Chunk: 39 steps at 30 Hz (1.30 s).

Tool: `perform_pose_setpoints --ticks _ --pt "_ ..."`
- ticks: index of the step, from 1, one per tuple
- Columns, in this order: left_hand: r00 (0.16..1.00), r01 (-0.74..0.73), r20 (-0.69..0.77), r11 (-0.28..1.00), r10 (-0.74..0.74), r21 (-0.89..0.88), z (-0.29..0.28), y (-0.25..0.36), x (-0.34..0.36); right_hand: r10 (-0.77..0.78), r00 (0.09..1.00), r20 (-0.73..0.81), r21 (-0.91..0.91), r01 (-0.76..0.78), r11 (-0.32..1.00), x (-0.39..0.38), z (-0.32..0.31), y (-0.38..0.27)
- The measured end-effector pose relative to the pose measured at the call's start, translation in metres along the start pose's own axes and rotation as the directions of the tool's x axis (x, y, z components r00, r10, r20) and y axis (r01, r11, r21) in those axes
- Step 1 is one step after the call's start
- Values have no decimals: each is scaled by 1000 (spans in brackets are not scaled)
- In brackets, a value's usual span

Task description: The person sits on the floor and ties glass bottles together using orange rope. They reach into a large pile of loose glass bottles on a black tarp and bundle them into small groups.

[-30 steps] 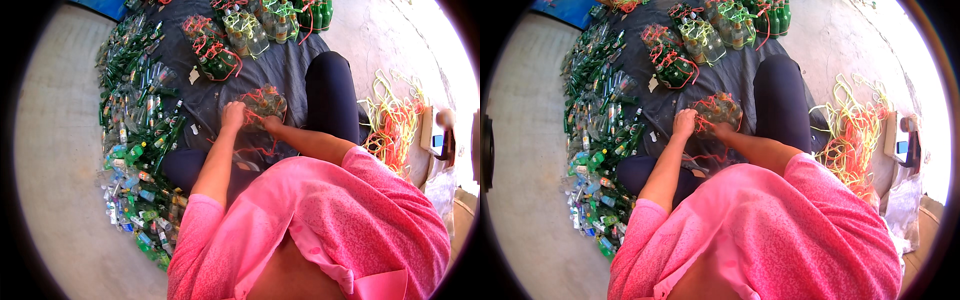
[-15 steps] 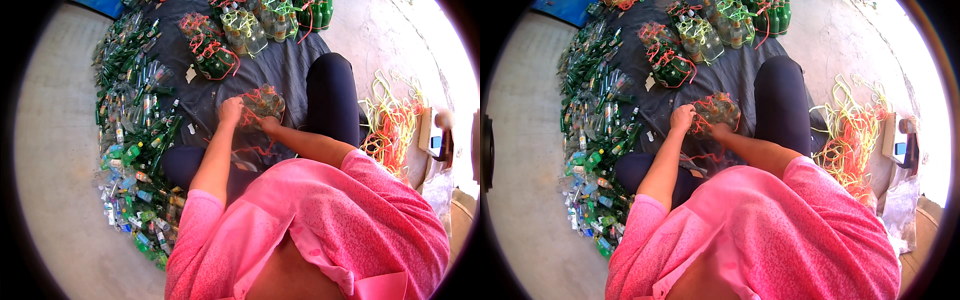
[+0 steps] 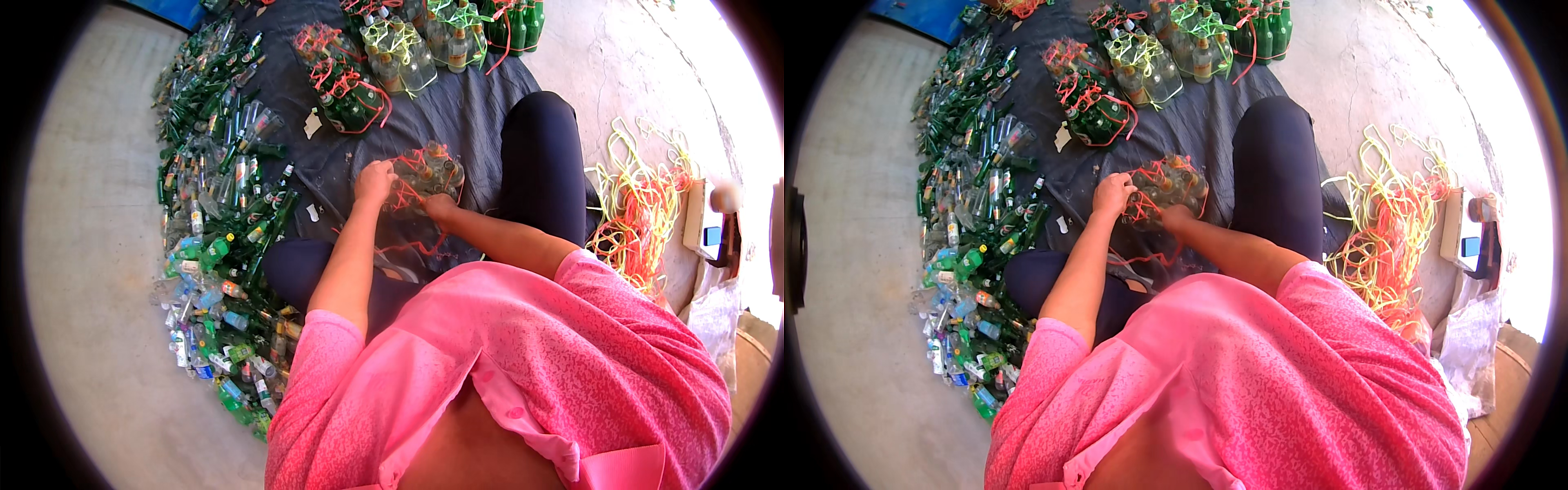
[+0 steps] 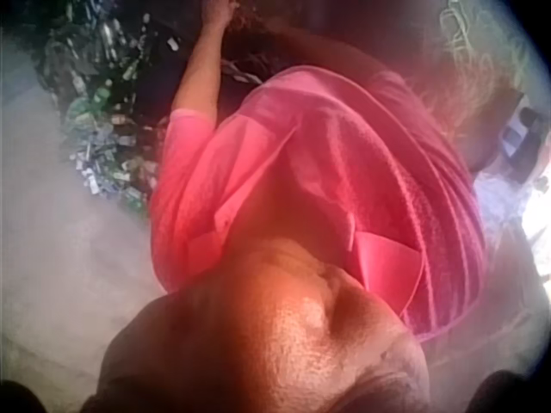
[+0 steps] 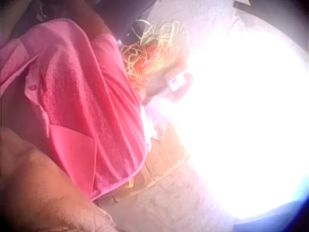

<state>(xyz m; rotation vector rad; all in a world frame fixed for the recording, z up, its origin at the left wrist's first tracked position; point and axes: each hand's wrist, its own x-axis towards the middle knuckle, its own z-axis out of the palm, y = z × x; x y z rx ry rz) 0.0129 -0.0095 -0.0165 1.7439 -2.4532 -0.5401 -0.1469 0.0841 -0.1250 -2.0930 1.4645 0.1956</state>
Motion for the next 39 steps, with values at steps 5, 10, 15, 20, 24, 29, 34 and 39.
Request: perform_pose_setpoints --ticks 5,10,15,20,24,29,34,39 --pt "1000 2 3 1000 -2 -7 -4 6 -2 55 998 -7 293 -51 955 7 15 12" --pt "985 140 -92 989 -143 -46 -7 18 -23 481 835 265 908 -384 166 -2 3 -7" --pt "862 476 -123 869 -491 -134 -4 63 -64 299 943 147 775 -297 557 -19 -16 2" --pt "716 670 -34 699 -698 -251 19 88 -91 148 987 -67 378 -112 919 -23 -15 11" --pt "698 696 5 677 -716 -238 32 80 -92 10 990 -144 52 -3 999 -29 -19 6" --pt "682 722 -31 680 -730 -129 49 76 -83 -53 982 -181 -130 30 991 -36 -24 4" --pt "732 669 -15 722 -682 -180 47 80 -78 -40 989 -142 -242 4 970 -30 -19 19" --pt "773 548 -152 770 -615 -326 56 72 -81 -151 960 -237 -270 84 959 -31 -15 31"
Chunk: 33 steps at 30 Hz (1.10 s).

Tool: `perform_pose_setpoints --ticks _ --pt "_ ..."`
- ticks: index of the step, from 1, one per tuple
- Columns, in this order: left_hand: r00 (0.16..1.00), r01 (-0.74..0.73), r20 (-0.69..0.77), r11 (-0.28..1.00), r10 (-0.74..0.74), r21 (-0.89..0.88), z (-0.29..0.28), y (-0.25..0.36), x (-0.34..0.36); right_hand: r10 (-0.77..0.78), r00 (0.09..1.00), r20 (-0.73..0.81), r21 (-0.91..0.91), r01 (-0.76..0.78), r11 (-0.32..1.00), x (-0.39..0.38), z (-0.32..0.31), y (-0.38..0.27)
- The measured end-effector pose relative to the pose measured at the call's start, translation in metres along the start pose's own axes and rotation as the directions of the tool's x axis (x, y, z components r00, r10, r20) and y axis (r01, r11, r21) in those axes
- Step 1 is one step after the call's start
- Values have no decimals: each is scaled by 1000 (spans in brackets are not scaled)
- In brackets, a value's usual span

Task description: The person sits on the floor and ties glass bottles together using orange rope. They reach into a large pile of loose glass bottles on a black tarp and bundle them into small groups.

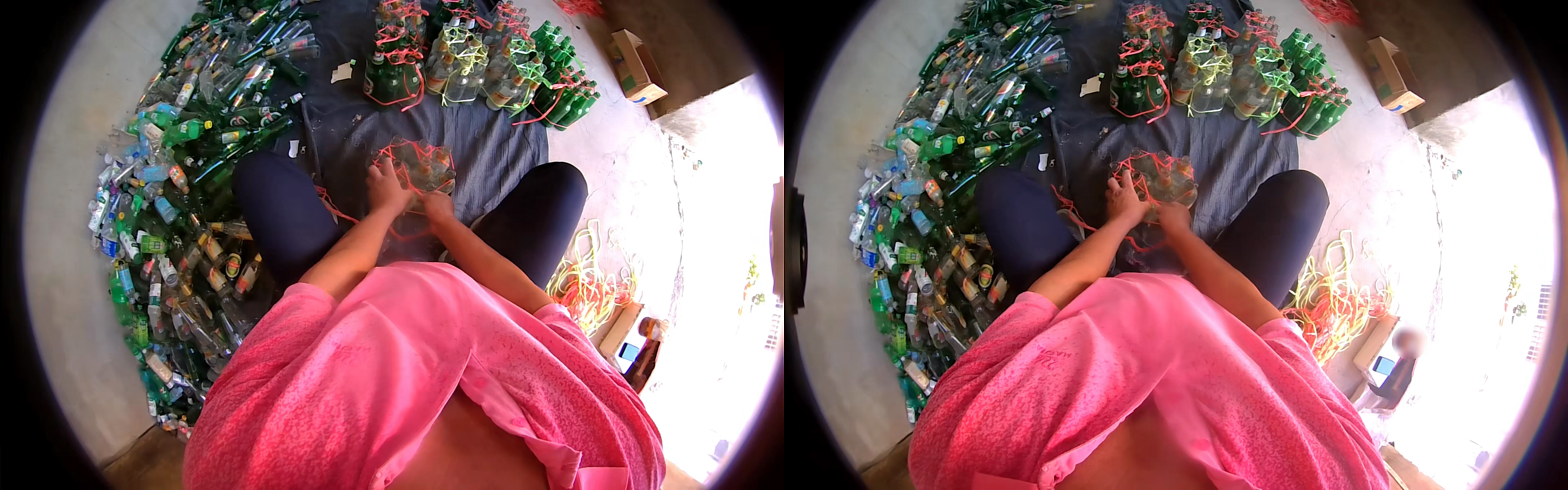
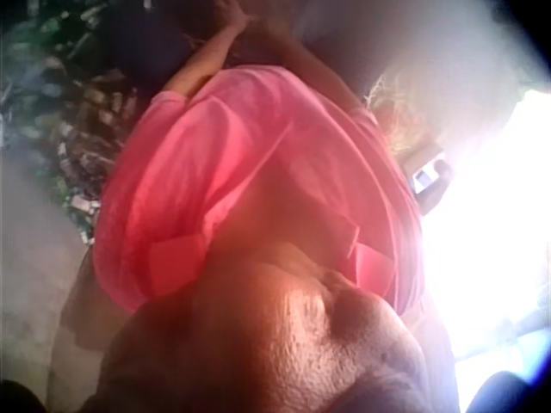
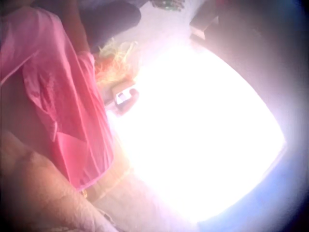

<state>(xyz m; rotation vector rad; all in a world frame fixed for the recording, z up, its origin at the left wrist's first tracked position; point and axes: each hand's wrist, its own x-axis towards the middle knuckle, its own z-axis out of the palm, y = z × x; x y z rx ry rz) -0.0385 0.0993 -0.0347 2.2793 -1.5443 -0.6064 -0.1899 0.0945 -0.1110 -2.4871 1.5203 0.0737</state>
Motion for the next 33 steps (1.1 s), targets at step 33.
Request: perform_pose_setpoints --ticks 33 --pt "994 -45 110 982 25 185 -26 -14 16 514 854 -77 489 -417 766 10 -48 -11"
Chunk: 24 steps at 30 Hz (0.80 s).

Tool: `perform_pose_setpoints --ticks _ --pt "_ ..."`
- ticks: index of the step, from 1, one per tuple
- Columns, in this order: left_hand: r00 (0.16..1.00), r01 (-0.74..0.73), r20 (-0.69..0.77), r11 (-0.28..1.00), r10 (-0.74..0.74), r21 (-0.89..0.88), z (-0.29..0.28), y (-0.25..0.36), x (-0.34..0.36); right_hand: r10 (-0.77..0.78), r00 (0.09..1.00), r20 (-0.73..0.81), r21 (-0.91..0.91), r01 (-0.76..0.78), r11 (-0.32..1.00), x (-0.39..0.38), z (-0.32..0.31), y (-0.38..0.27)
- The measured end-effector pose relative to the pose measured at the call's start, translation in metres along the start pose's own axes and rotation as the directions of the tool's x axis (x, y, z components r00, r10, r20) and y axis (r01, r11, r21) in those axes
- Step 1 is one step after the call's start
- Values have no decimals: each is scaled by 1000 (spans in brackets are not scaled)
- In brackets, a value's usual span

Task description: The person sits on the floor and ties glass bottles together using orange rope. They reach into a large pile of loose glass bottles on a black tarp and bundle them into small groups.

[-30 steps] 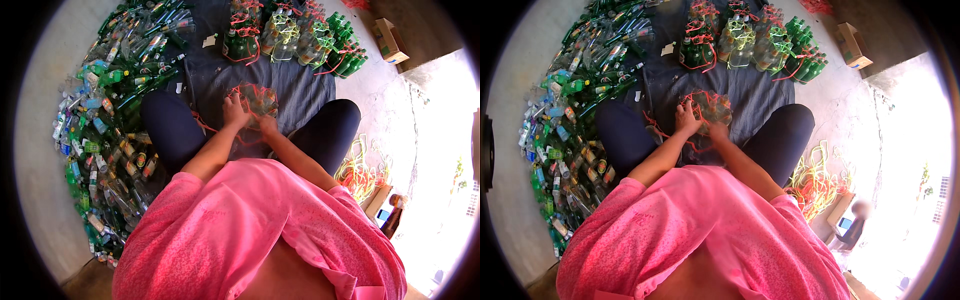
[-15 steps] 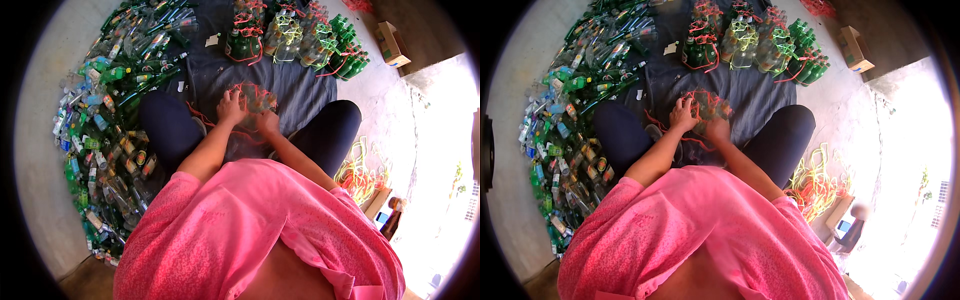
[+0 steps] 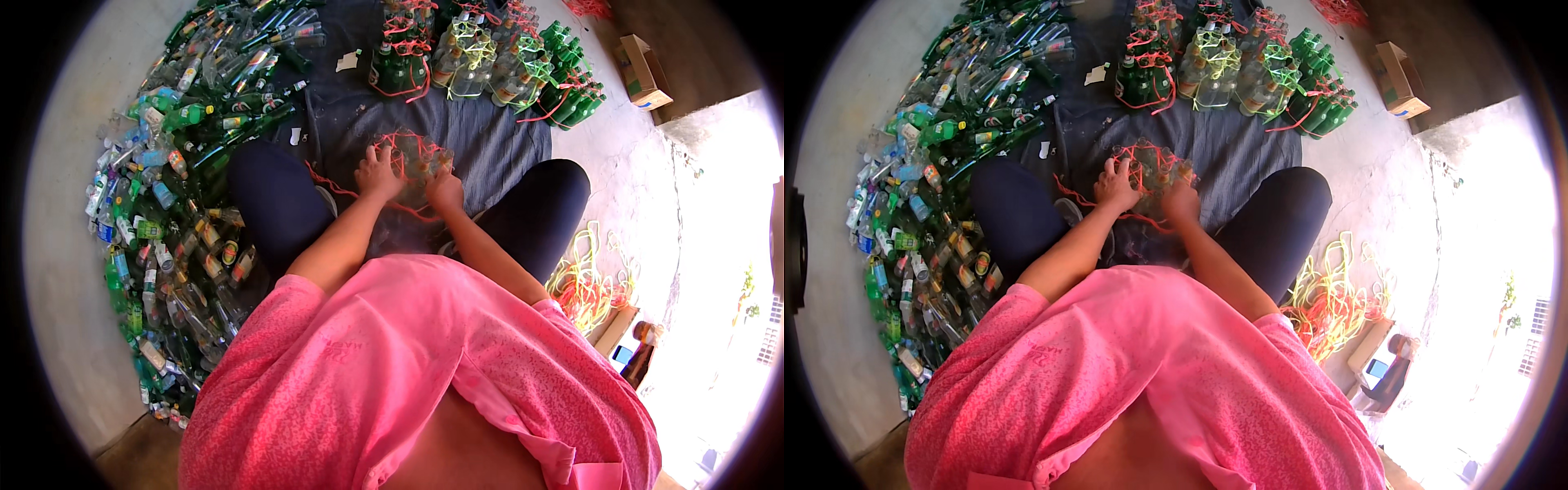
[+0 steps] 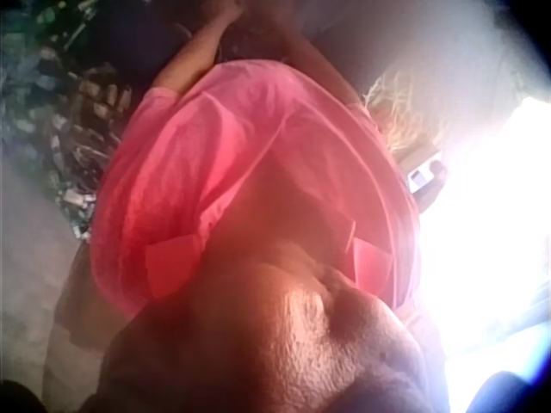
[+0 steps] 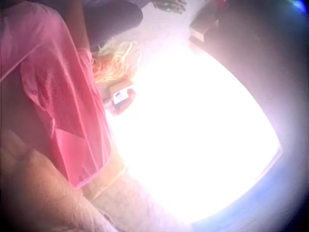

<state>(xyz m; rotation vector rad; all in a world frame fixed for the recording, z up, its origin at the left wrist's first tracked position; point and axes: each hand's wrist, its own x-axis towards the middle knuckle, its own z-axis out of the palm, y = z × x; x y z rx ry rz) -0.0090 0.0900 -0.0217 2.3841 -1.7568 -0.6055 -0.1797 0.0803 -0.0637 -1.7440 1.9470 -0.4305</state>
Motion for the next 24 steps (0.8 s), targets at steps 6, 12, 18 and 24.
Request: perform_pose_setpoints --ticks 6,12,18,24 --pt "989 -54 -132 996 64 77 -4 6 -11 23 997 68 -87 -17 996 -9 -8 -2" --pt "988 -132 -109 970 112 -202 30 9 -31 -1 995 104 -205 22 979 -10 -18 -14" --pt "704 687 685 421 -185 -592 61 6 -26 43 988 146 -155 -20 988 -12 -21 -10" --pt "642 755 762 242 -82 -609 74 1 -11 39 993 109 -14 -38 999 -15 1 3"
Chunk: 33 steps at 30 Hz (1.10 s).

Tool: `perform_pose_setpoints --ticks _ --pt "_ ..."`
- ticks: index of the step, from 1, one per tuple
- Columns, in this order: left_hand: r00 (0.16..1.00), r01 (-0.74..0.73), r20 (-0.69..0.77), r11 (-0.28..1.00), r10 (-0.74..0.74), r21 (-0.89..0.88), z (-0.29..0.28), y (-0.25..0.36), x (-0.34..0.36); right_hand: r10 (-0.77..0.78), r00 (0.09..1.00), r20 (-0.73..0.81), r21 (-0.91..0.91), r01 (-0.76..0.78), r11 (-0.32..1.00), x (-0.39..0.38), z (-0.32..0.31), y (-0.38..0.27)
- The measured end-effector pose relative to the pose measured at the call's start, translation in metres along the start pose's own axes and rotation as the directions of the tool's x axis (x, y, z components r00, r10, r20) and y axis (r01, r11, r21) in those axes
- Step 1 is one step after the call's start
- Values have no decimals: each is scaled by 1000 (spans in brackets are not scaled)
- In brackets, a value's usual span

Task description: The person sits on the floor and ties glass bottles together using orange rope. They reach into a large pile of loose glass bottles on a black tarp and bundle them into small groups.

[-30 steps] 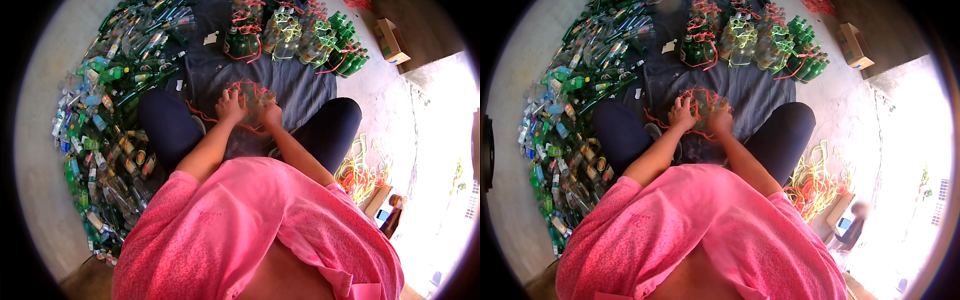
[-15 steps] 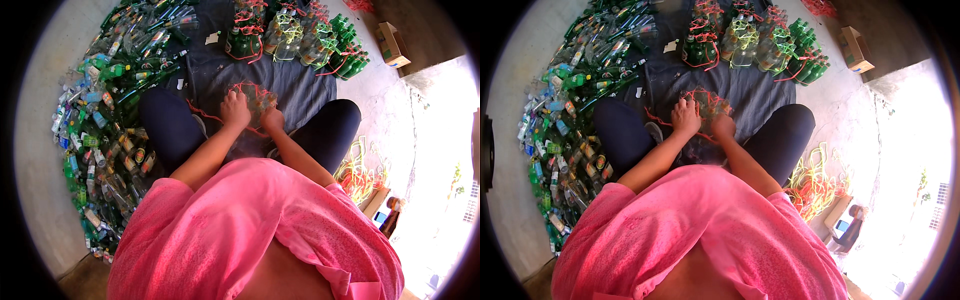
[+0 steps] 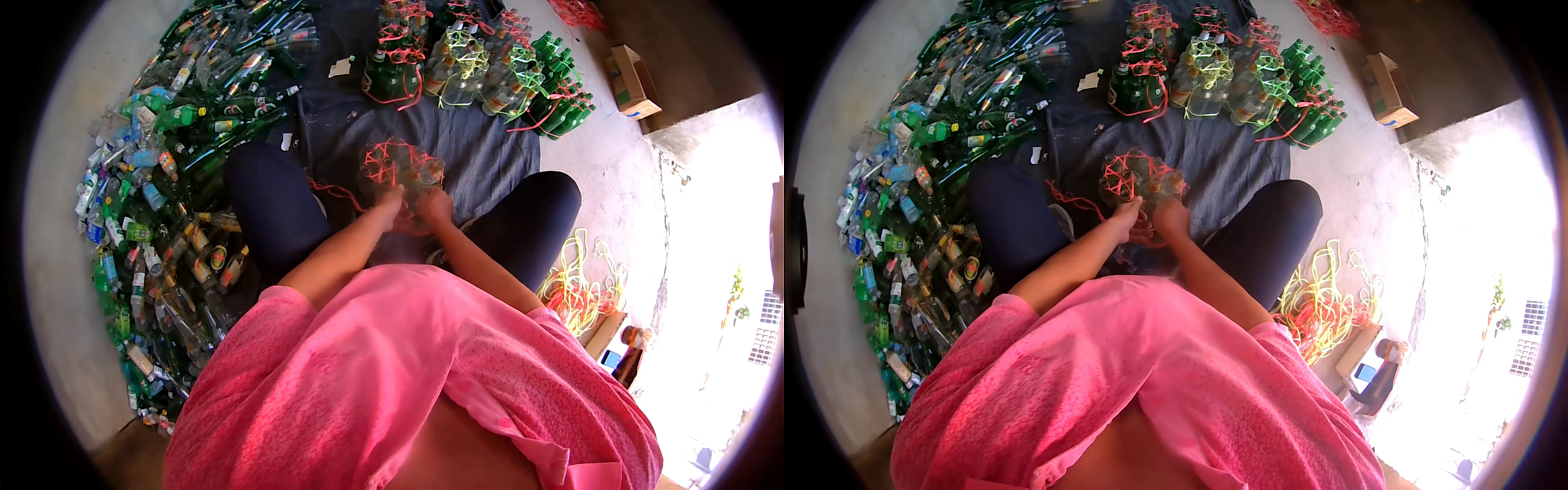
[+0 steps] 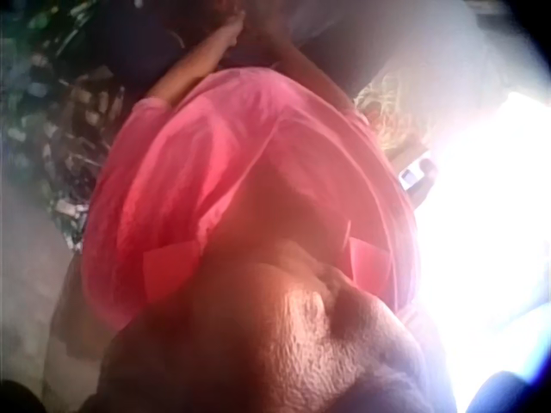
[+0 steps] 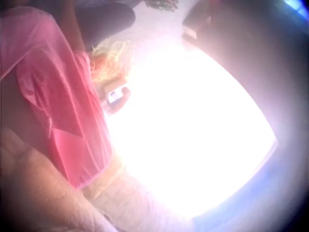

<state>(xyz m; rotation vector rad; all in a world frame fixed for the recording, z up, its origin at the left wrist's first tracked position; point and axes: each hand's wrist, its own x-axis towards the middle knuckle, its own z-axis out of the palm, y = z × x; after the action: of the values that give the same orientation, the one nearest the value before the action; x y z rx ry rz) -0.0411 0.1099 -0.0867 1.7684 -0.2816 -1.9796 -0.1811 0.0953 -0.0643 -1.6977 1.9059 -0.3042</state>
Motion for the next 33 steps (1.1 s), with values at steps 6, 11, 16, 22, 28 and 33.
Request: perform_pose_setpoints --ticks 6,11,16,22,28,33 --pt "983 135 136 986 -121 -97 16 6 -2 -196 937 290 -464 317 827 31 37 47" --pt "981 173 122 969 -154 -174 19 0 15 -247 898 363 -533 417 736 30 48 46" --pt "986 149 102 971 -132 -187 28 -6 21 -164 911 378 -498 349 794 30 53 42" --pt "989 135 95 967 -117 -217 23 -13 31 -137 908 396 -534 349 771 24 46 31" --pt "993 105 -37 986 -111 -132 28 0 14 -181 901 395 -534 386 752 29 50 33" --pt "795 -272 -257 702 549 659 17 11 4 -187 932 309 -497 327 804 37 71 44"
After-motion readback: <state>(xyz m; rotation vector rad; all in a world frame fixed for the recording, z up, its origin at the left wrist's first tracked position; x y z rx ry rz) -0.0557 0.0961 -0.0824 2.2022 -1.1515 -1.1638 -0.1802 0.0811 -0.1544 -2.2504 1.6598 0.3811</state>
